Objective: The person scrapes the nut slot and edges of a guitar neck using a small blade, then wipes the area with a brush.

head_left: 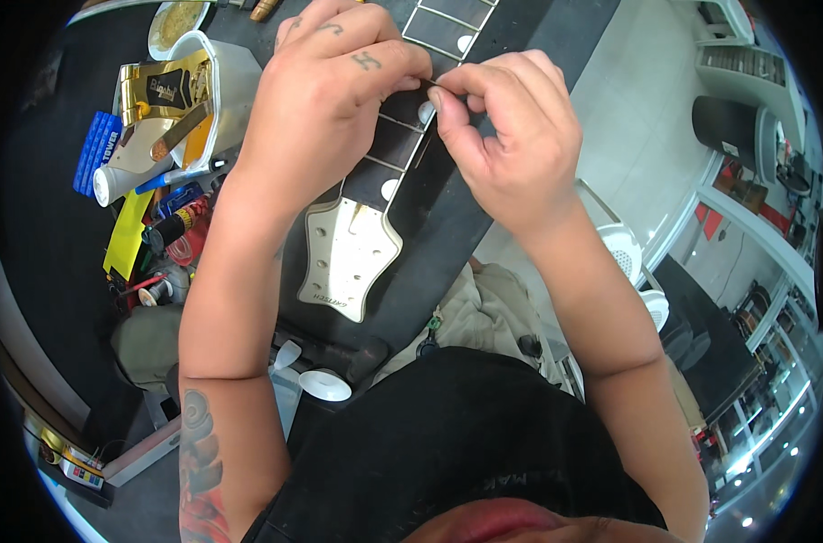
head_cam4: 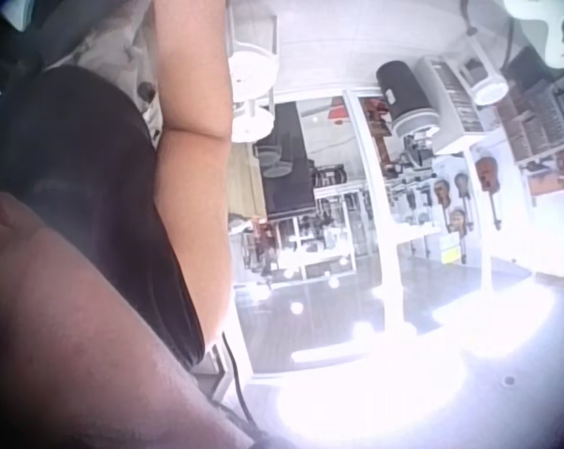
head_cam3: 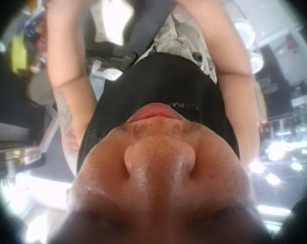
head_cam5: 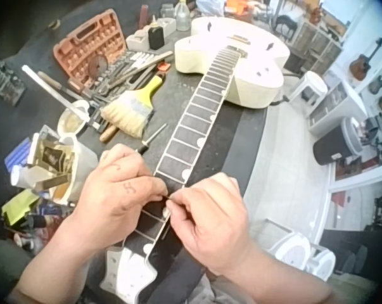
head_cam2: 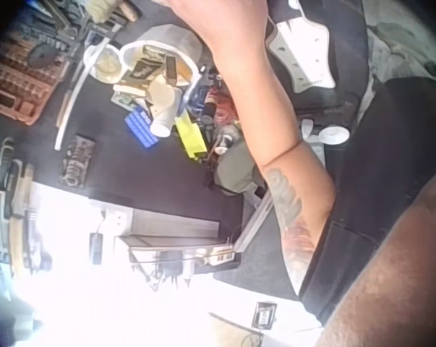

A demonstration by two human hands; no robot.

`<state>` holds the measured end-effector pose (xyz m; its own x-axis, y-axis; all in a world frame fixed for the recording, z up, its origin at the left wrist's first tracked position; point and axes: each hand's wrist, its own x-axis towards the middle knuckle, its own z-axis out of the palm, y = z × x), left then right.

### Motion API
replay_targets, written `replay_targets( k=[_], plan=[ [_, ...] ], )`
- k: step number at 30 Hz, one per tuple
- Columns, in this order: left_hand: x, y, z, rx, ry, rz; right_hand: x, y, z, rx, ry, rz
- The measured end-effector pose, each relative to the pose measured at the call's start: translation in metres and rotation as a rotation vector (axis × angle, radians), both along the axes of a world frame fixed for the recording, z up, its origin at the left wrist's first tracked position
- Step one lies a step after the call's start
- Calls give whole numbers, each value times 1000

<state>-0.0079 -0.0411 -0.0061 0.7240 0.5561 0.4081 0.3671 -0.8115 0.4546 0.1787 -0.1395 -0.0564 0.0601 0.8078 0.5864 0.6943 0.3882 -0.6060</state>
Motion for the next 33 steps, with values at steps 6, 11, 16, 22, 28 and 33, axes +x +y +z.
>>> replay_targets(
  k=[6,11,16,22,28,33],
  plan=[
    [-22,-7,8,-92,131,-95,-10,-21,6,-80,63,94],
    [-3,-2,8,-16,91,-50,6,-5,4,-37,28,55],
    [-5,-1,0,63,54,-39,4,-9,3,-46,33,40],
    [-15,-10,17,-71,161,-93,-5,-23,6,-77,113,95],
    [10,-2,11,11,116,-44,9,-11,1,-51,62,3],
    [-16,-10,15,-43,148,-107,-7,-27,4,-66,113,105]
  ],
)
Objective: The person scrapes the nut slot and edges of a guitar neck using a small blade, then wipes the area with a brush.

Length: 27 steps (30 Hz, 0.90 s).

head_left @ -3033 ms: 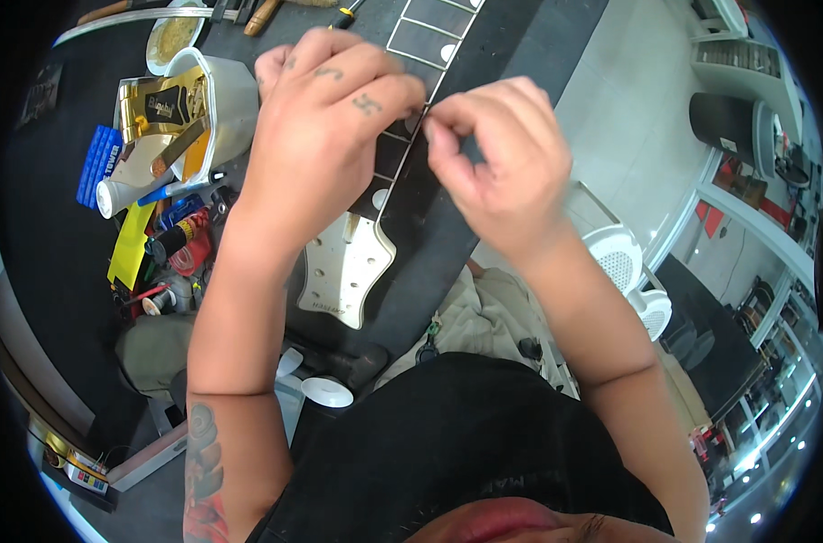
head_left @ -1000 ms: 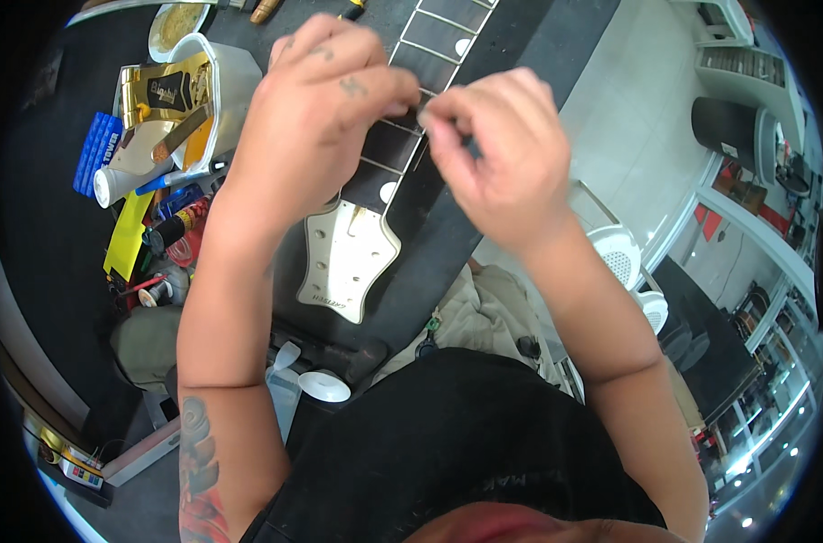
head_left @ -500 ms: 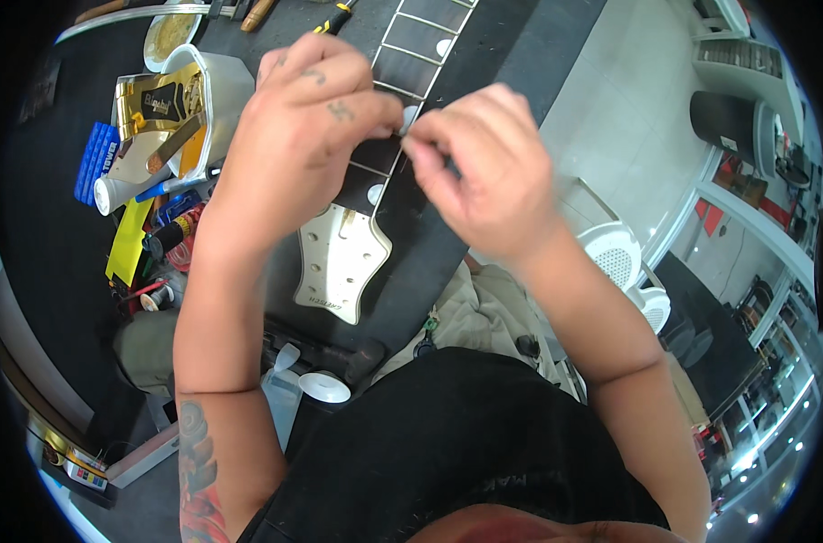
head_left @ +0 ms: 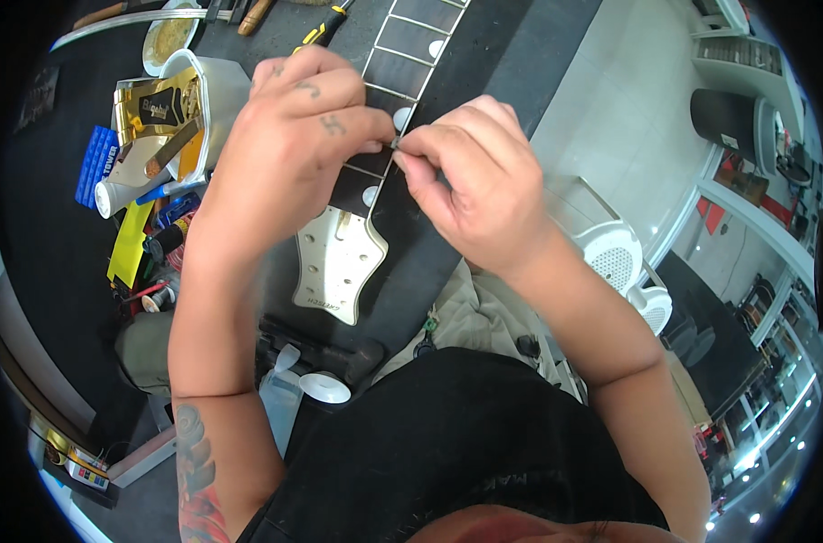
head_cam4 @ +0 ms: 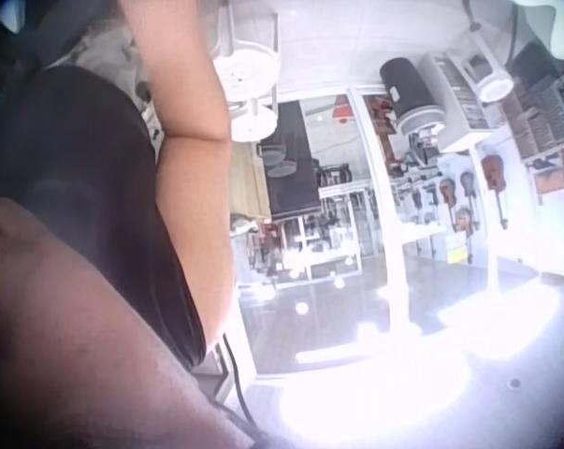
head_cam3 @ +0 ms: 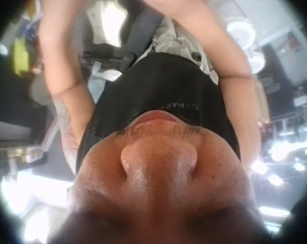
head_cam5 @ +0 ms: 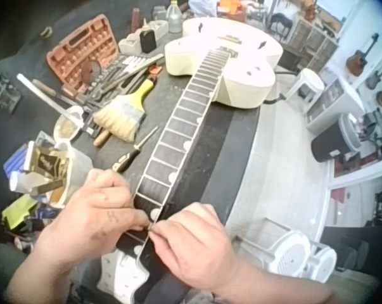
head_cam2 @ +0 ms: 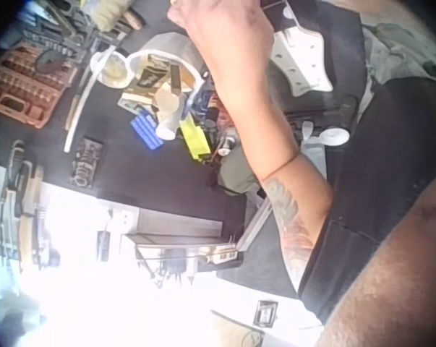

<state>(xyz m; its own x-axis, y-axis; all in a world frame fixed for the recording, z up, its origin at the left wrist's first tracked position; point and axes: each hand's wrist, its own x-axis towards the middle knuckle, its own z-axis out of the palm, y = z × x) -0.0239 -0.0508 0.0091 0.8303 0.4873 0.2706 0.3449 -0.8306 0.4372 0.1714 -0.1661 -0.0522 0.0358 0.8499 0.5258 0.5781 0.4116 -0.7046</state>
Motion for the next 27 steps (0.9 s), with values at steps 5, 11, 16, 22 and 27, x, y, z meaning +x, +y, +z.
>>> replay_targets(
  k=[5,11,16,22,27],
  plan=[
    [8,5,0,35,16,29,5,17,-2,43,-24,-49],
    [3,13,-11,112,-77,62,2,23,-4,70,-42,-52],
    [-7,8,-1,-20,-14,13,-5,17,-1,36,-45,-7],
    [11,18,-8,51,-106,84,4,36,-3,71,-73,-86],
    [-14,11,-10,-37,-81,3,-8,20,0,56,-76,5]
  ],
)
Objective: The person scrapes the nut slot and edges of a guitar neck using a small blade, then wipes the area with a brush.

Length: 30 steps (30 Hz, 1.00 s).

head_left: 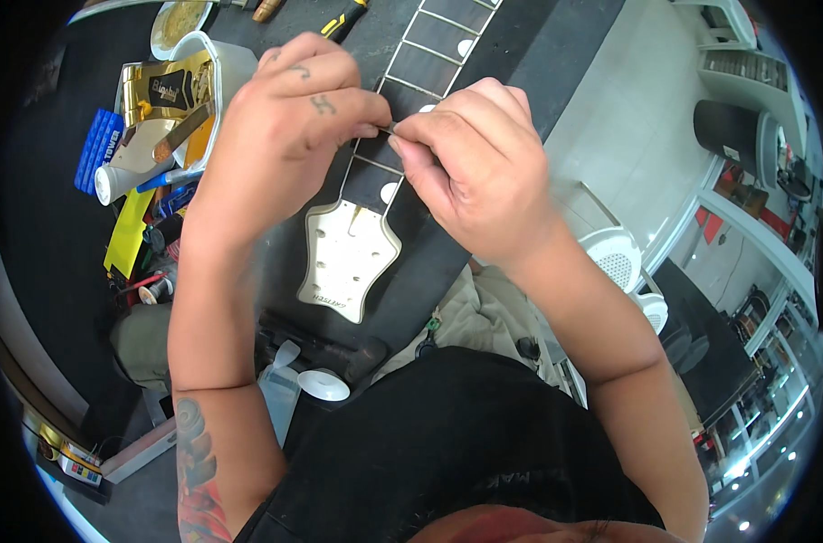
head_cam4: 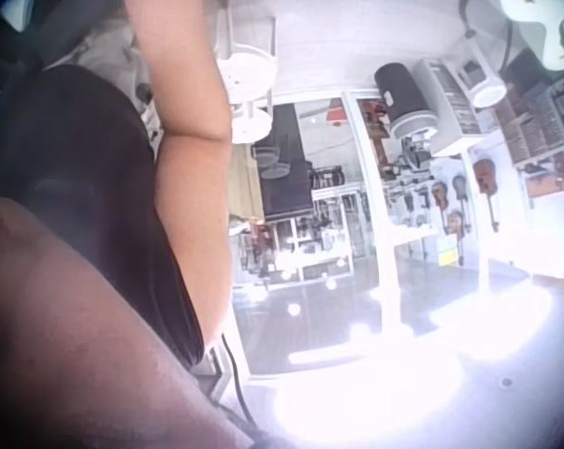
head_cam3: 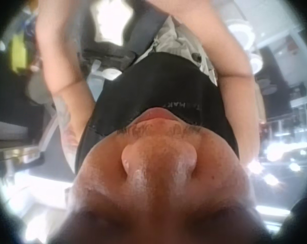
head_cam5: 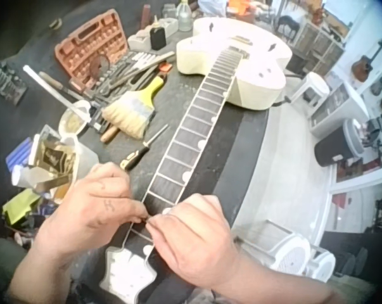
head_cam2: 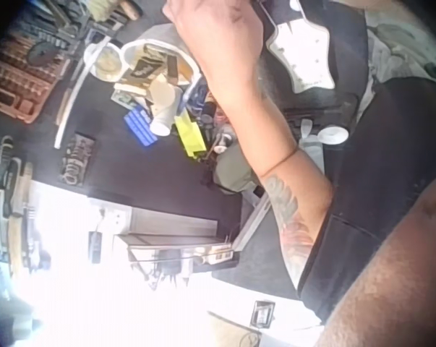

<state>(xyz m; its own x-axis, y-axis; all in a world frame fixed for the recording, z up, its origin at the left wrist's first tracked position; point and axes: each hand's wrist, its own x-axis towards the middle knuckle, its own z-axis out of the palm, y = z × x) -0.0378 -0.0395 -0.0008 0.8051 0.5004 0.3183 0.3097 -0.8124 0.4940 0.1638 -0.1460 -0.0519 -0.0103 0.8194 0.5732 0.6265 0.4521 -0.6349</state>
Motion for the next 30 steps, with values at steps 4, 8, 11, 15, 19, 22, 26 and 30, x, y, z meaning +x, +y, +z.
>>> replay_targets(
  k=[4,8,11,15,19,22,26,30],
  plan=[
    [8,6,2,44,-4,41,7,12,6,16,-21,-27],
    [17,8,-7,82,-74,110,7,20,5,40,-28,-86],
    [1,7,-2,2,-8,7,2,9,3,58,-41,-41],
    [-4,2,-1,-26,7,7,0,6,0,13,-10,16],
    [12,10,-6,54,-43,95,5,22,1,58,-61,-56],
    [5,8,-7,43,-47,107,2,18,1,46,-58,-63],
    [-11,0,1,-94,15,42,-8,3,-1,19,3,25],
    [-2,8,-4,9,11,67,-1,20,1,51,-45,-16]
  ],
)
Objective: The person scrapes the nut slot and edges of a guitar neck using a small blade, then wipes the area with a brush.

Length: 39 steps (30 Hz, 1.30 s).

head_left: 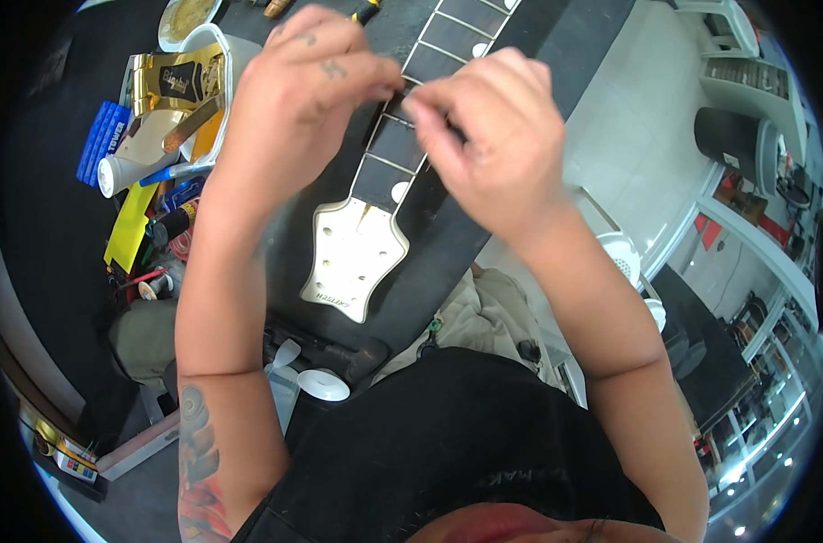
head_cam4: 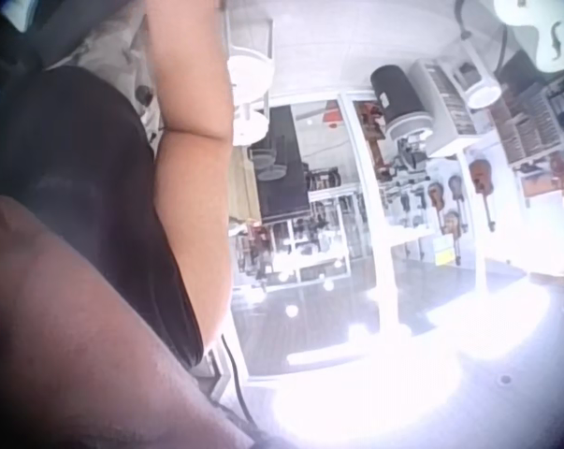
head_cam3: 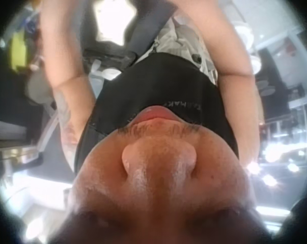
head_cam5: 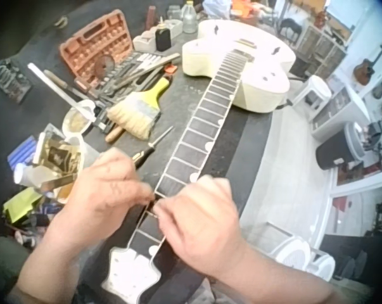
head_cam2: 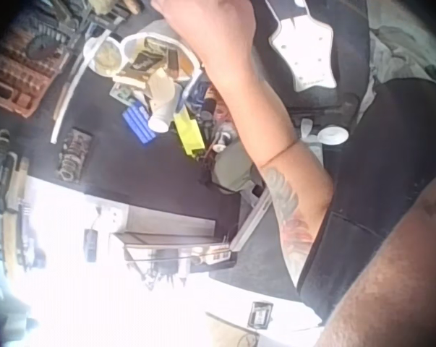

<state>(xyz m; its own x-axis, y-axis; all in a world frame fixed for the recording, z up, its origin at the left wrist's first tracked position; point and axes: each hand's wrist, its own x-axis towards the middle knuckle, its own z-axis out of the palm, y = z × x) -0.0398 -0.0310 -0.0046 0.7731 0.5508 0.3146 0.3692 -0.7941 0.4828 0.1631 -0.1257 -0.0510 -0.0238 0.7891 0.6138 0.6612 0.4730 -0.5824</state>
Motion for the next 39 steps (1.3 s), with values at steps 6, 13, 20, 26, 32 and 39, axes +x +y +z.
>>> replay_targets(
  k=[6,13,20,26,32,39],
  plan=[
    [1,4,-1,62,-37,38,-3,-2,-1,-5,-1,-54],
    [-7,1,-3,-25,-42,4,-5,-3,-2,9,-12,-7],
    [-5,3,-11,39,-88,21,-4,0,-3,22,-25,-23],
    [-14,-3,1,-86,-32,-16,-11,-9,-3,-15,34,31],
    [4,7,-15,34,-240,30,3,14,1,64,-42,-48],
    [-10,-2,0,-19,-88,-22,-6,-7,-1,-33,-12,4]
  ],
)
